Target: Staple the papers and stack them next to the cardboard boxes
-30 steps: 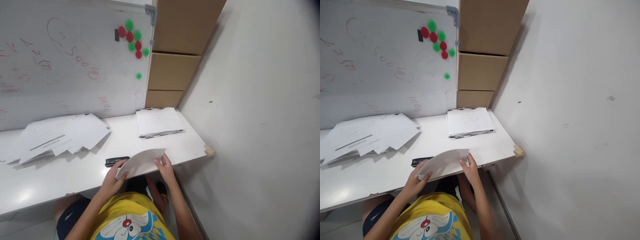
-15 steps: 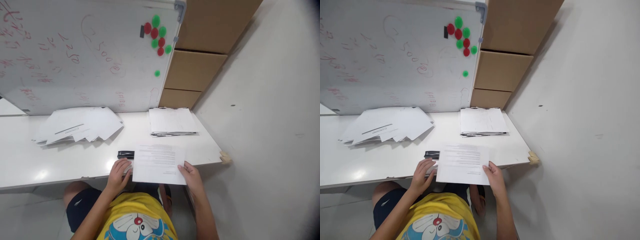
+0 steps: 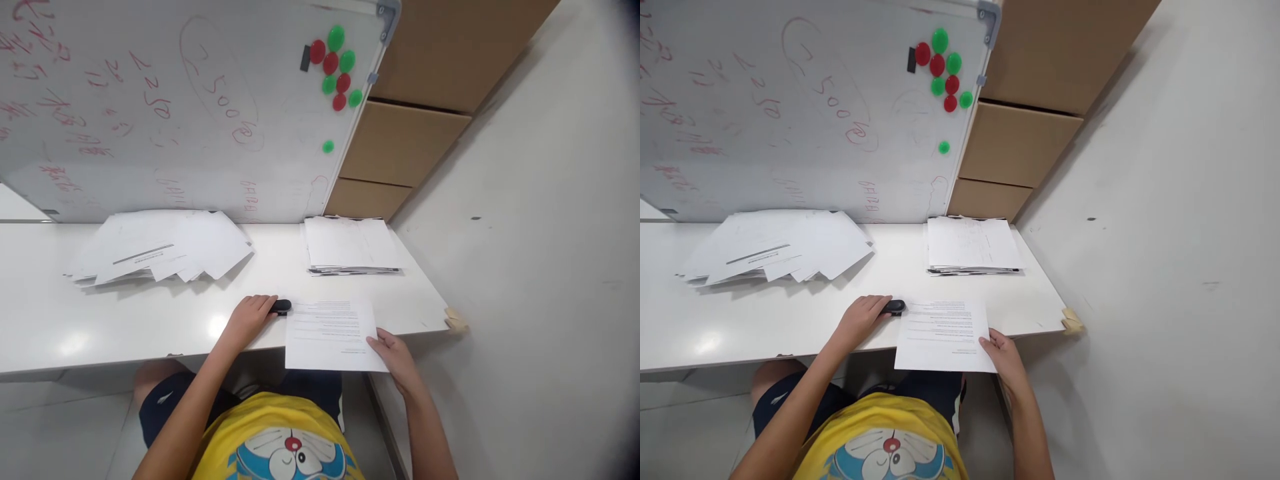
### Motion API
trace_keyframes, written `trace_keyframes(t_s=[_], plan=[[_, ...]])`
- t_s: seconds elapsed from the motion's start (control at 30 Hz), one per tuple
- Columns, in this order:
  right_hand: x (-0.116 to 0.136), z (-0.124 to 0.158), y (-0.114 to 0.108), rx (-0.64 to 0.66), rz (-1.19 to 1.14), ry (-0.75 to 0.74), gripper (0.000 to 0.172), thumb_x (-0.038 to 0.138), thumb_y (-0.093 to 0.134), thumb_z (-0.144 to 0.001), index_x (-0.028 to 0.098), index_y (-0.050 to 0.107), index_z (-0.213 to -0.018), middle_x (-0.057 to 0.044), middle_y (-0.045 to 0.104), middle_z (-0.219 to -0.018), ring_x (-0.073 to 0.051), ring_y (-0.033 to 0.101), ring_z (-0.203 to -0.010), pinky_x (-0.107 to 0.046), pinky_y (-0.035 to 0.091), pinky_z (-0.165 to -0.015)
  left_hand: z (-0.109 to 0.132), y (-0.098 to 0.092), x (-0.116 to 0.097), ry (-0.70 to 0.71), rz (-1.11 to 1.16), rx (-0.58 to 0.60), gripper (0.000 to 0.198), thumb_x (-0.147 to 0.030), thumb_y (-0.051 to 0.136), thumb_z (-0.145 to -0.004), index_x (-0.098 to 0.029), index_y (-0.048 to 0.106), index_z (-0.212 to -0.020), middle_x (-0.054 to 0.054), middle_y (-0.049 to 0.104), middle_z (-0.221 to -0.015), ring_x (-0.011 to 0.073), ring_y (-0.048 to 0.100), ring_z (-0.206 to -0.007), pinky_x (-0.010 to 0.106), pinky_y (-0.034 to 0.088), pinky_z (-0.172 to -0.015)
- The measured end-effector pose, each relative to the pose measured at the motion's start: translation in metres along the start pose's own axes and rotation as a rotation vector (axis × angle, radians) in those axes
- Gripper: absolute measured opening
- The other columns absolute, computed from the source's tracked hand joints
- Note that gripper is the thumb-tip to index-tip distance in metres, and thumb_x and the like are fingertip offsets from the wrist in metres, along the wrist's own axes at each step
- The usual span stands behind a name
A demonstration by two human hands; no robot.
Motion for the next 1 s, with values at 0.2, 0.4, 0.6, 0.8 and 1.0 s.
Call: trace_keyframes(t_s=[0.2, 0.4, 0.6, 0.8, 1.0], plan=[[0.009, -0.008, 0.009, 0.043, 0.023, 0.028, 0.051, 0.054, 0.077, -0.062, 0.018, 0.073, -0.098, -0.010, 0.076, -0.089, -0.028, 0.069, -0.073, -0.040, 0.056, -0.066, -0.002, 0.000, 0.003, -0.019, -0.038, 0.012, 0.032, -0.032, 0.042, -0.097, -0.013, 0.054, -0.121, 0.012, 0.069, -0.099, 0.0223, 0.065, -0.084, 0.034, 0.048, -0.069], [0.019, -0.012, 0.003, 0.060, 0.022, 0.050, 0.050, 0.053, 0.079, -0.061, 0.019, 0.074, -0.097, -0.010, 0.076, -0.095, -0.029, 0.070, -0.082, -0.042, 0.055, -0.077, -0.003, 0.000, 0.006, -0.054, 0.003, -0.020, 0.036, -0.031, 0.045, -0.096, -0.011, 0.051, -0.126, 0.013, 0.068, -0.101, 0.0232, 0.063, -0.087, 0.035, 0.047, -0.071], [0.020, -0.012, 0.022, 0.183, 0.031, 0.084, 0.051, 0.052, 0.077, -0.064, 0.019, 0.073, -0.103, -0.010, 0.075, -0.098, -0.030, 0.070, -0.084, -0.044, 0.055, -0.080, -0.002, 0.002, 0.003, -0.061, 0.035, 0.051, 0.036, -0.030, 0.044, -0.096, -0.013, 0.051, -0.127, 0.013, 0.068, -0.104, 0.0237, 0.063, -0.090, 0.036, 0.047, -0.072], [0.007, -0.011, 0.025, 0.079, -0.089, 0.100, 0.047, 0.049, 0.080, -0.062, 0.020, 0.074, -0.099, -0.009, 0.076, -0.095, -0.029, 0.070, -0.080, -0.041, 0.055, -0.077, -0.006, -0.004, 0.000, -0.011, 0.039, 0.075, 0.039, -0.029, 0.045, -0.096, -0.019, 0.048, -0.134, 0.011, 0.065, -0.118, 0.0225, 0.062, -0.099, 0.036, 0.047, -0.078], [0.001, -0.013, 0.026, 0.038, -0.186, 0.068, 0.047, 0.046, 0.080, -0.063, 0.018, 0.073, -0.101, -0.010, 0.076, -0.094, -0.029, 0.071, -0.078, -0.038, 0.054, -0.073, -0.008, -0.005, -0.004, 0.062, -0.013, 0.024, 0.042, -0.010, 0.040, -0.094, -0.020, 0.049, -0.133, 0.010, 0.061, -0.128, 0.0213, 0.062, -0.104, 0.036, 0.046, -0.081]])
Point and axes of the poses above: each hand's wrist, its own z-axis away from the middle knuckle, its own y-axis out of the palm, x = y × z, the point moved 6 cm from there along -z, towards the middle knuckle
